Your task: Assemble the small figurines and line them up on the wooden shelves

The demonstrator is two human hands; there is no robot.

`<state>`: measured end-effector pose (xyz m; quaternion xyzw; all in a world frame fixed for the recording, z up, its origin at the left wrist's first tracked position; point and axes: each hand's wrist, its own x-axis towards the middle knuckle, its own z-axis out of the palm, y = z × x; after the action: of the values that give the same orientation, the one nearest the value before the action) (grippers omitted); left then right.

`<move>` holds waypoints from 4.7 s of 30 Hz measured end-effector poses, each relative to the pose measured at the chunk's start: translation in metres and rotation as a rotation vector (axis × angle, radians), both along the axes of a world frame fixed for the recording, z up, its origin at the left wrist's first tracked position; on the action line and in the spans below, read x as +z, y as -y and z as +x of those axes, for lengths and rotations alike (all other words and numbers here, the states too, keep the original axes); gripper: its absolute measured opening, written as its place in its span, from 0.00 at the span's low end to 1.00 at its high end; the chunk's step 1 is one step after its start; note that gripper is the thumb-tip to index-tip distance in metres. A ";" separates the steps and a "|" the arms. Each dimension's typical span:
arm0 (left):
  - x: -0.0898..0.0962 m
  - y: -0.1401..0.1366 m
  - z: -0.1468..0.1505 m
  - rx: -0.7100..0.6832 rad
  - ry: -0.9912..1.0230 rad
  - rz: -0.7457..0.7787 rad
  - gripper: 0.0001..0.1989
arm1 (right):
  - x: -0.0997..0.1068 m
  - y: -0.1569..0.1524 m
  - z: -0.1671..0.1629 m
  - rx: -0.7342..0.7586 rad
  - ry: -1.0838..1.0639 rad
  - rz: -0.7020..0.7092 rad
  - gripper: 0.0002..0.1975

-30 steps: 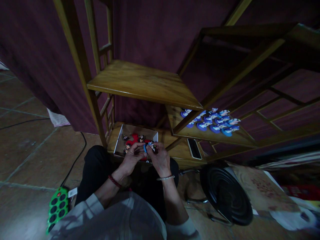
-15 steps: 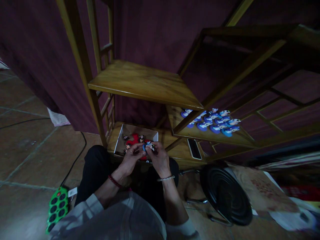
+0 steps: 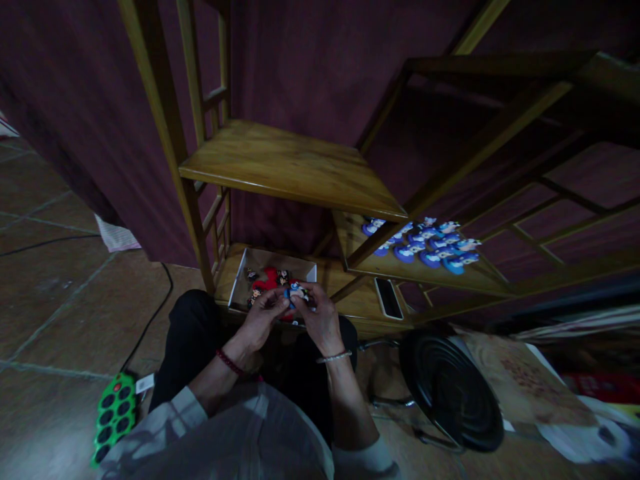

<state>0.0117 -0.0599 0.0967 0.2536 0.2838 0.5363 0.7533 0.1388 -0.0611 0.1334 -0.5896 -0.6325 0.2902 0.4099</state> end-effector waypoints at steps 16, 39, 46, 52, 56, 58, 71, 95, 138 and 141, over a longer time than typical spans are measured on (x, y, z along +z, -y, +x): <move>-0.003 0.000 0.000 -0.004 0.072 -0.072 0.08 | 0.001 -0.001 0.003 0.075 -0.057 0.005 0.13; -0.006 -0.001 0.001 -0.048 0.160 -0.112 0.07 | 0.002 -0.001 0.009 0.121 -0.089 0.012 0.15; -0.005 -0.002 0.001 -0.053 0.170 -0.123 0.06 | 0.005 0.001 0.009 0.118 -0.085 0.012 0.15; -0.003 -0.002 0.001 -0.062 0.175 -0.126 0.06 | 0.004 0.001 0.009 0.104 -0.085 0.032 0.14; -0.004 -0.002 0.001 -0.054 0.176 -0.138 0.06 | 0.003 0.001 0.010 0.104 -0.083 0.014 0.15; -0.004 -0.002 0.001 -0.050 0.179 -0.145 0.06 | 0.003 0.000 0.011 0.107 -0.082 0.008 0.15; -0.001 -0.002 0.002 -0.044 0.193 -0.161 0.08 | 0.001 -0.001 0.013 0.096 -0.090 -0.002 0.15; 0.005 0.001 0.001 -0.050 0.215 -0.125 0.06 | -0.001 -0.002 0.014 0.073 -0.314 -0.095 0.19; 0.004 0.001 0.002 -0.062 0.127 -0.059 0.08 | 0.006 -0.001 0.016 0.108 -0.295 -0.083 0.17; 0.004 0.001 0.002 -0.060 0.122 -0.065 0.09 | 0.008 0.000 0.015 0.107 -0.264 -0.082 0.16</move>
<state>0.0134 -0.0610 0.1006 0.2043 0.2471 0.5185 0.7927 0.1540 -0.0607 0.1413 -0.5281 -0.5912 0.4123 0.4490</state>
